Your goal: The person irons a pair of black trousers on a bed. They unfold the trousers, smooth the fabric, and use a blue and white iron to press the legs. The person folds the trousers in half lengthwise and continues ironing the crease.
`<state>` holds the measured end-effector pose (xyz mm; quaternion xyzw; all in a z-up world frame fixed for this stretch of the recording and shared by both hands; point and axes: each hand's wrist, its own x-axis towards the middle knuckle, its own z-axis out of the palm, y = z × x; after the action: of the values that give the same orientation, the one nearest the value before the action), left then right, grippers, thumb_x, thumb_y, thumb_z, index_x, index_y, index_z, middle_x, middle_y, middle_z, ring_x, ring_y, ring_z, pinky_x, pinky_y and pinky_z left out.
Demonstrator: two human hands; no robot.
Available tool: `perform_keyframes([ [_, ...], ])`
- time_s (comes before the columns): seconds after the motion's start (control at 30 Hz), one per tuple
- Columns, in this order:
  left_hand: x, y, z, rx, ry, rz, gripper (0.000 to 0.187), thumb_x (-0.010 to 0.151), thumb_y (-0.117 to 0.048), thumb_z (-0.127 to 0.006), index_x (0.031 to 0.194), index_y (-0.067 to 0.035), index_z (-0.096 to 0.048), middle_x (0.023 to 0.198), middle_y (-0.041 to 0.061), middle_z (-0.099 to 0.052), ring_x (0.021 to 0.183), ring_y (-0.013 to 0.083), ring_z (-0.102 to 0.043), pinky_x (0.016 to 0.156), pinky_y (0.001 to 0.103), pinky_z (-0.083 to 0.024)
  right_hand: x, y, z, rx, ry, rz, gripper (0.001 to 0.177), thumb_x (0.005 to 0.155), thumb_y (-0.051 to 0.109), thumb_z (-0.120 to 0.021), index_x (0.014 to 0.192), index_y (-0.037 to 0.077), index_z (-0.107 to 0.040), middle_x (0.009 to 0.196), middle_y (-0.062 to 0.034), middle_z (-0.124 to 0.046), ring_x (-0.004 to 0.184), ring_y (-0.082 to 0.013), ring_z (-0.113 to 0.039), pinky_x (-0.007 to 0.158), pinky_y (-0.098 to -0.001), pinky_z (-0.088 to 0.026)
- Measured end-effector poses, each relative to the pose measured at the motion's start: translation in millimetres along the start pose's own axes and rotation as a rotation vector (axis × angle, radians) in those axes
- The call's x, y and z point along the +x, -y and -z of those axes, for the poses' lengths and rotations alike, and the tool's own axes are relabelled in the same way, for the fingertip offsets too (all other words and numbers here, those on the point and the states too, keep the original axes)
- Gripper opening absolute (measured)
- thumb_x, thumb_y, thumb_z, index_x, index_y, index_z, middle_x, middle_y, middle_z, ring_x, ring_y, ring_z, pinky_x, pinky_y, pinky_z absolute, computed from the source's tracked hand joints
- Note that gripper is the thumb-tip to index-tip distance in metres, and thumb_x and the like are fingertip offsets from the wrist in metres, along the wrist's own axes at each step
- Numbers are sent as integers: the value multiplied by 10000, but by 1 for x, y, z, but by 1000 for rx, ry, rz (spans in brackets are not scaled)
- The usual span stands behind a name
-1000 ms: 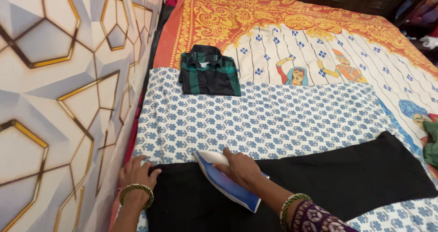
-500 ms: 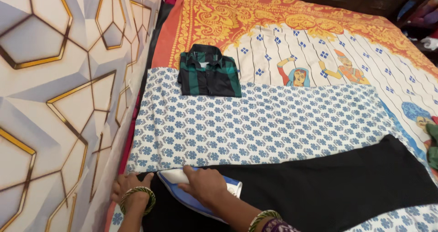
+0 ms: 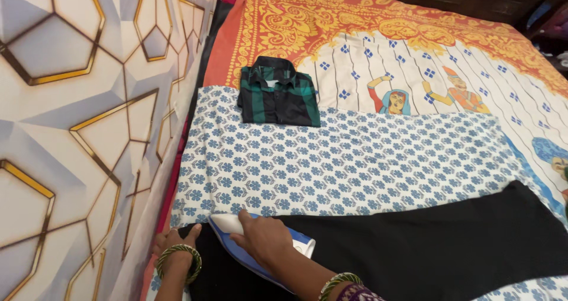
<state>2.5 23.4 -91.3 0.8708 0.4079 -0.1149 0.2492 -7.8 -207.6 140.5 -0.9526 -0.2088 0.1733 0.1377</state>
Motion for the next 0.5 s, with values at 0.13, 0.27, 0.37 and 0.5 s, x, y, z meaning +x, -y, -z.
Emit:
perform_keyframes([
  [0.13, 7, 6, -1, -3, 21, -92, 879, 810, -776, -680, 1415, -143, -604, 1504, 150, -449, 1408, 382, -389, 1139, 539, -370, 14, 9, -3, -40, -41, -26, 509, 991, 480, -588, 1239, 44, -499, 781, -189, -711, 739, -380, -732, 635, -478, -588],
  [0.27, -4, -5, 6, 65, 53, -24, 870, 832, -747, -637, 1478, -180, -499, 1558, 109, -358, 1453, 328, -321, 1141, 555, -339, 25, 16, -5, -48, -22, -26, 475, 1019, 493, -559, 1177, 48, -515, 780, -174, -716, 740, -377, -734, 645, -467, -594],
  [0.37, -11, -7, 11, 69, 101, -27, 841, 878, -716, -602, 1507, -179, -452, 1580, 93, -322, 1468, 321, -294, 1148, 549, -335, 21, 14, -7, -58, -58, 11, 471, 1019, 496, -559, 1164, 50, -520, 798, -179, -717, 749, -377, -734, 652, -468, -595],
  [0.5, -2, -10, 13, 37, 134, -10, 814, 909, -698, -554, 1538, -201, -408, 1612, 79, -272, 1501, 322, -247, 1170, 549, -321, 10, 6, -6, 0, -25, -13, 475, 1003, 491, -562, 1186, 55, -519, 826, -187, -721, 757, -386, -729, 654, -484, -585],
])
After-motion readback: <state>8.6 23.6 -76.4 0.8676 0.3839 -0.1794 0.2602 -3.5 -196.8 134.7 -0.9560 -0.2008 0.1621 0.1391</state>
